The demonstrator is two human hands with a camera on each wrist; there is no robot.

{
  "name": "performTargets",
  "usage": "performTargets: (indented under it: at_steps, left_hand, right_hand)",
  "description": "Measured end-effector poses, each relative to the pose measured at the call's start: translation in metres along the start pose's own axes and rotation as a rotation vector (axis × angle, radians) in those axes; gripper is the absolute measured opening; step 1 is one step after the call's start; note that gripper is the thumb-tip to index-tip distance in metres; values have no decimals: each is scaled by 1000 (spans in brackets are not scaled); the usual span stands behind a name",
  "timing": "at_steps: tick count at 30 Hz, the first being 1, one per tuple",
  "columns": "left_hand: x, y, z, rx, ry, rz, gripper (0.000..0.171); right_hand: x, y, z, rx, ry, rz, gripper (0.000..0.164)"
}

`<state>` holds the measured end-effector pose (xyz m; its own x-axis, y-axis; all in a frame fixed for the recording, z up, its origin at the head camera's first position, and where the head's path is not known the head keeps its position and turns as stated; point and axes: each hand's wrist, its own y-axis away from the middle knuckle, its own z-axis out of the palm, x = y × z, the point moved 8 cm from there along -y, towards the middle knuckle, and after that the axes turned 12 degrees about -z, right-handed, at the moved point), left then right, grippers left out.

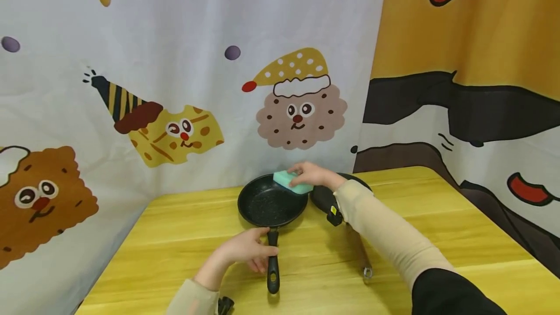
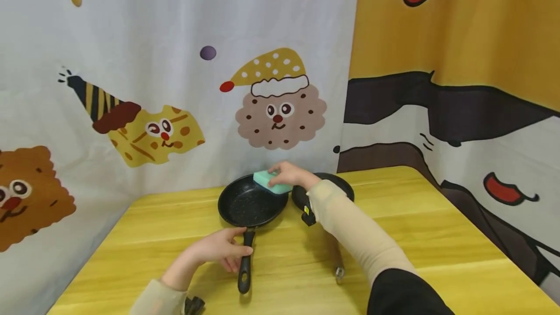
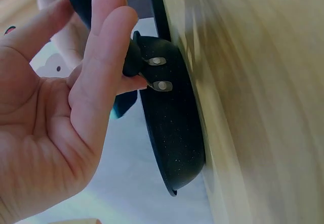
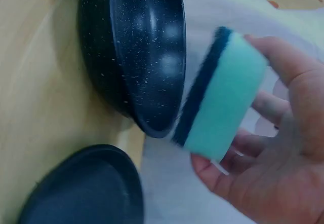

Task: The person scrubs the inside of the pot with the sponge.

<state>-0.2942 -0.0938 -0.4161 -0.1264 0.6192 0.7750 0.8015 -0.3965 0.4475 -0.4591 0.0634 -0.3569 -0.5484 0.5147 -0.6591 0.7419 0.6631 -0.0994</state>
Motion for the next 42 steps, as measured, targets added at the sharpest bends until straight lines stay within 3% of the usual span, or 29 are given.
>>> performTargets:
  at_steps: [7,15,18,21,22,25,28,31,34,39,42]
  left_hand:
    - [1,1,5,-17,-2,-19,91]
    - [0,0,12,-24,42,-44,91]
    - [1,0,12,-15,42,-35,91]
    - [0,-1,12,-10,46,-29,92]
    - [0,-1,11,-10,48,-28,92]
    - [-2,-2,10,-16,53,-36,92]
    - [-2,-1,8,-16,48,-34,92]
    - [0,0,7,-16,36,-21,91]
    - [2,1,7,-15,29,-11,90]
    - [1,0,8,-28,24,-12,90]
    - [1,0,9,-35,17,-6,89]
  right_hand:
    - [-11,-1,16,-207,287,30,44]
    - [-19,-3,41,-329,376,70,37]
    - [-19,-3,50,-369,399,65,26]
    - [-20,-4,56,-406,410,66,5]
    - [-21,-5,57,-419,414,71,7]
    - [-20,-6,61,-460,427,101,35]
    - [-18,-9,66,-515,442,125,48]
    - [-17,-12,72,-574,451,123,51]
    - [-14,-15,77,-610,446,124,44]
    - [-5,-16,82,-606,360,202,8]
    - [-2,-15,86,-596,267,234,10]
